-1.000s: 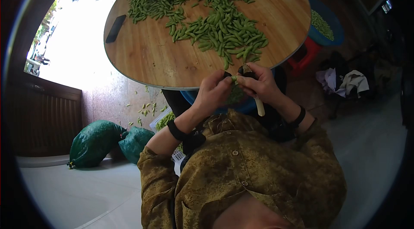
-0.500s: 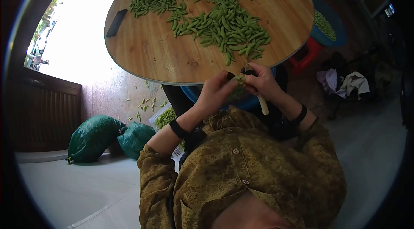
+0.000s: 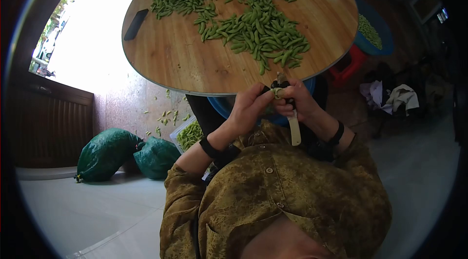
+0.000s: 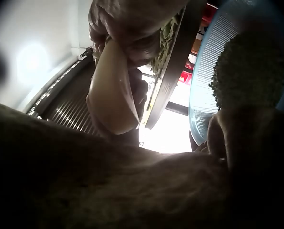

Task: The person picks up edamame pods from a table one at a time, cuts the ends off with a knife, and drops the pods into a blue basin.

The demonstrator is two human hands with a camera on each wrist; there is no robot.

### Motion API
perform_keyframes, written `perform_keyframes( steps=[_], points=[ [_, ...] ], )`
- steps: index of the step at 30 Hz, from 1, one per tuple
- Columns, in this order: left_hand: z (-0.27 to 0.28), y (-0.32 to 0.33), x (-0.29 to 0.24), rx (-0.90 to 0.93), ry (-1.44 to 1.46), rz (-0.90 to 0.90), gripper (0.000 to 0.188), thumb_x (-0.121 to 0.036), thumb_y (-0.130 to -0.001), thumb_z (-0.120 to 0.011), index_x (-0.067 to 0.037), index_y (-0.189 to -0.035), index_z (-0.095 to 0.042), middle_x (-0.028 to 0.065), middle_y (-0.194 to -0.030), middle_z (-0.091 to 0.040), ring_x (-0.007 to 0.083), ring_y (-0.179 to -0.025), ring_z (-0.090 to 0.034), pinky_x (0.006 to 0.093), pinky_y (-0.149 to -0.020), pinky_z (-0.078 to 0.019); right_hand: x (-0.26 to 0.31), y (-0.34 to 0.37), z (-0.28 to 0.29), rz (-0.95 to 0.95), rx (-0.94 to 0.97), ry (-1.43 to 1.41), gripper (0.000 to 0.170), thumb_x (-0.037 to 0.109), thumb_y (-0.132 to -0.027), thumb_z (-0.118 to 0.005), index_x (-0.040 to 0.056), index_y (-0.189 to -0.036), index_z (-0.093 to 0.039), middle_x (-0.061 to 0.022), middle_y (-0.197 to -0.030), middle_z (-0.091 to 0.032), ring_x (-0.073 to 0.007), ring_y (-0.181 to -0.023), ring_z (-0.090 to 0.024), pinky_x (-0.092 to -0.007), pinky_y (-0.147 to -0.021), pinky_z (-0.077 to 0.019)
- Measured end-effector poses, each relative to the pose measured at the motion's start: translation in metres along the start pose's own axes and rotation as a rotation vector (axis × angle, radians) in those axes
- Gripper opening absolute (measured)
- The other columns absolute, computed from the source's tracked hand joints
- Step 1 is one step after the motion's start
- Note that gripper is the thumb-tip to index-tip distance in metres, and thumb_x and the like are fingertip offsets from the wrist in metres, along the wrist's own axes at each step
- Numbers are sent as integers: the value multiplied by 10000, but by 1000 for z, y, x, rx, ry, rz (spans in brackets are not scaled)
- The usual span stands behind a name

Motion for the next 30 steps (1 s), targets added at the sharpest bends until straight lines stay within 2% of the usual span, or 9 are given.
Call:
perform_keyframes(
  steps=[2, 6, 8, 12, 18, 20, 23, 27, 30],
  points=[
    [-6, 7, -26, -81, -666, -487, 201, -177, -952, -530, -8, -843, -534, -7, -630, -470, 73, -580, -464, 257, -508, -348, 3, 1, -9, 70, -25, 15, 113, 75, -833, -523, 2, -919, -534, -63, -654, -514, -95, -447, -449, -218, -369, -346],
    [-5, 6, -29, -141, -658, -497, 218, -181, -949, -527, 9, -842, -523, 13, -623, -447, 85, -581, -450, 284, -514, -364, 9, 0, -21, 104, -33, 99, 114, 70, -828, -528, 5, -921, -533, -62, -653, -519, -97, -444, -448, -218, -371, -349],
    [5, 2, -11, -107, -301, -218, 224, -179, -949, -522, 8, -825, -522, 11, -619, -448, 74, -586, -440, 280, -516, -363, 11, 0, -16, 120, -50, 261, 110, 69, -830, -522, 7, -921, -527, -52, -645, -521, -91, -446, -454, -222, -377, -351],
    [2, 2, 1, -178, -408, -303, 229, -180, -953, -513, -4, -806, -524, -13, -611, -440, 61, -573, -411, 255, -508, -343, 5, 2, -6, 182, -38, 472, 101, 63, -828, -526, 15, -917, -518, -35, -633, -519, -80, -444, -455, -223, -387, -352],
    [5, -8, 6, -207, 19, -156, 251, -205, -961, -509, -43, -772, -544, -24, -582, -439, 49, -507, -386, 219, -457, -298, 10, 3, -5, 255, -102, 546, 103, 54, -823, -545, 19, -913, -507, -21, -611, -515, -67, -436, -444, -213, -400, -346],
    [8, -8, 7, -169, 74, 106, 246, -220, -960, -520, -54, -785, -565, -22, -555, -449, 59, -436, -362, 218, -407, -263, 12, 5, 1, 218, -41, 657, 99, 65, -830, -547, 24, -911, -508, -21, -609, -518, -64, -433, -442, -211, -399, -338],
    [8, -7, 8, -92, 206, 190, 249, -233, -957, -530, -47, -797, -577, -7, -545, -476, 70, -398, -372, 214, -373, -257, 14, 6, 8, 146, -30, 530, 91, 75, -834, -550, 26, -900, -511, -20, -612, -522, -63, -427, -439, -210, -397, -334],
    [14, -6, 11, -36, 62, 174, 221, -212, -953, -538, -34, -827, -574, 16, -576, -540, 70, -427, -450, 196, -374, -293, 12, 6, 12, 152, -54, 616, 89, 82, -836, -551, 24, -893, -516, -20, -603, -522, -64, -422, -437, -210, -393, -331],
    [14, -1, 7, -41, -247, 126, 182, -188, -945, -548, -17, -885, -570, 34, -634, -601, 68, -467, -518, 181, -384, -327, 11, 6, 16, 102, -95, 563, 82, 81, -834, -556, 23, -883, -525, -20, -595, -522, -66, -422, -438, -209, -391, -328]
  ],
)
Point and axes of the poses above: each hand's wrist, its own y-axis away from the middle knuckle, its own z-axis out of the back of the hand, x = y × z, the point moved 4 cm from there along -y, towards the middle knuckle
